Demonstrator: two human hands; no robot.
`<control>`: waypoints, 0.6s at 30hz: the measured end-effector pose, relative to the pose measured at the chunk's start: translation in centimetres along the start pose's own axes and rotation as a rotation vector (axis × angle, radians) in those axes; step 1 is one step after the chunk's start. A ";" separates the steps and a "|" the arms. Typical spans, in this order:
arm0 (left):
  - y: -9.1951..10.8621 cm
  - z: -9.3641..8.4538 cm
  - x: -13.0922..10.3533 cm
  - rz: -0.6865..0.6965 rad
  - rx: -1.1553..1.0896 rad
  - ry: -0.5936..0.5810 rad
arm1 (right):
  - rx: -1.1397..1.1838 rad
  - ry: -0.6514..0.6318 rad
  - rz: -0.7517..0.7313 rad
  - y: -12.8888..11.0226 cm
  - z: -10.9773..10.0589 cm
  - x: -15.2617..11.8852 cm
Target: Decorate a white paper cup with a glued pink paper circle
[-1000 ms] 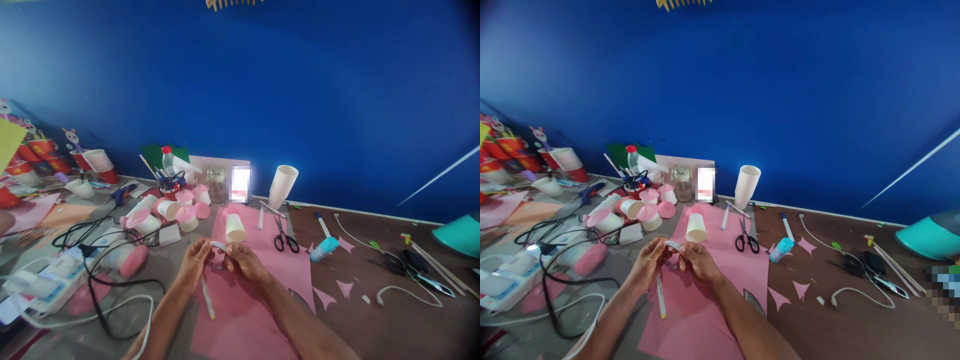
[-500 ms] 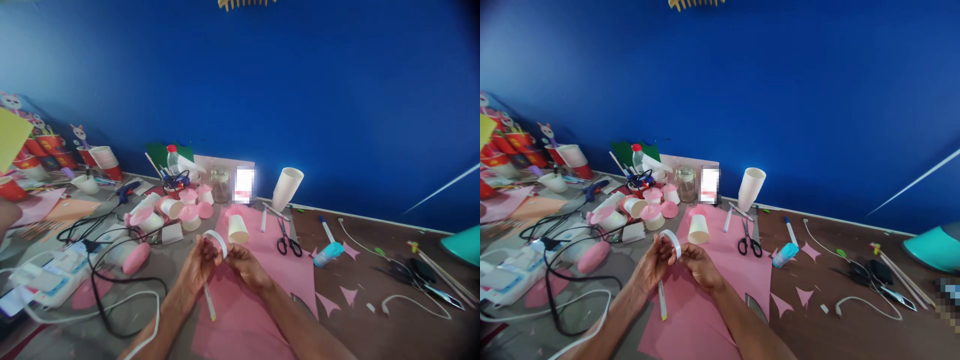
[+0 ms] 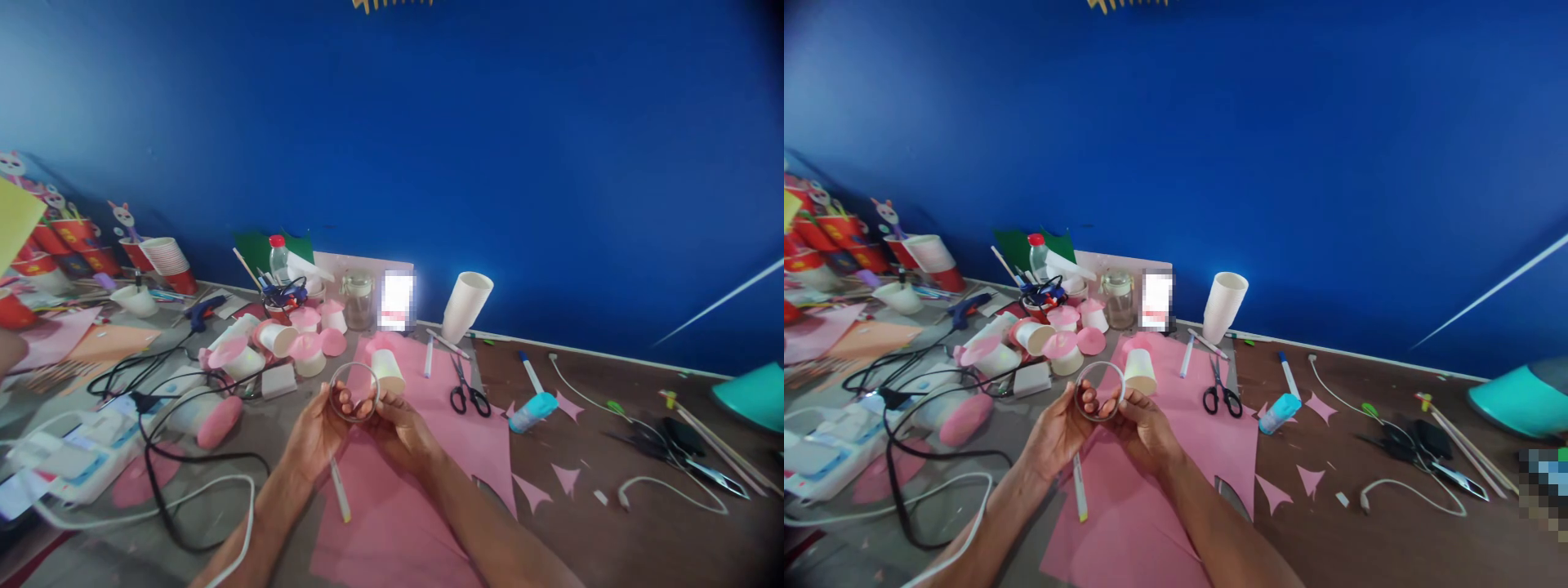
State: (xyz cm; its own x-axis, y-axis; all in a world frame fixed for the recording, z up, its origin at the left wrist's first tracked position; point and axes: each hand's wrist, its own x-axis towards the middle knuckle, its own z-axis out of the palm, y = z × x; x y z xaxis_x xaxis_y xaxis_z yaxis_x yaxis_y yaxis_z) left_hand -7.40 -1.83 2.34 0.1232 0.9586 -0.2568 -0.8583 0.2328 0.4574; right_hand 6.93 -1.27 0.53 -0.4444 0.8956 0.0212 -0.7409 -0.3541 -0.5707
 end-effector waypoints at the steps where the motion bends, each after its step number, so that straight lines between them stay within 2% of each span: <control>1: 0.1 0.1 -0.1 -0.004 0.000 -0.036 | 0.041 0.002 0.016 -0.1 -0.1 0.0; 4: 0.4 0.2 -0.4 0.008 0.017 -0.136 | 0.087 0.014 0.055 -0.5 -0.3 0.0; 11: 0.5 0.5 -1.0 0.048 0.122 -0.271 | 0.061 0.035 0.093 -1.0 -0.5 -0.1; 14: 0.3 0.8 -1.1 0.053 0.122 -0.288 | 0.048 0.035 0.096 -1.1 -0.3 -0.1; 18: 0.3 0.7 -0.9 0.048 0.077 -0.245 | -0.058 0.064 0.061 -0.6 0.1 -0.2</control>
State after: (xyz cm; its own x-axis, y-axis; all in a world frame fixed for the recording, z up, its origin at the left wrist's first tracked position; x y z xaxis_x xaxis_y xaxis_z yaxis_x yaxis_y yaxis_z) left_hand -7.40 -2.52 3.24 0.2082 0.9778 -0.0238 -0.8266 0.1889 0.5302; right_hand 7.44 -1.26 0.99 -0.4531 0.8890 -0.0662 -0.6823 -0.3936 -0.6161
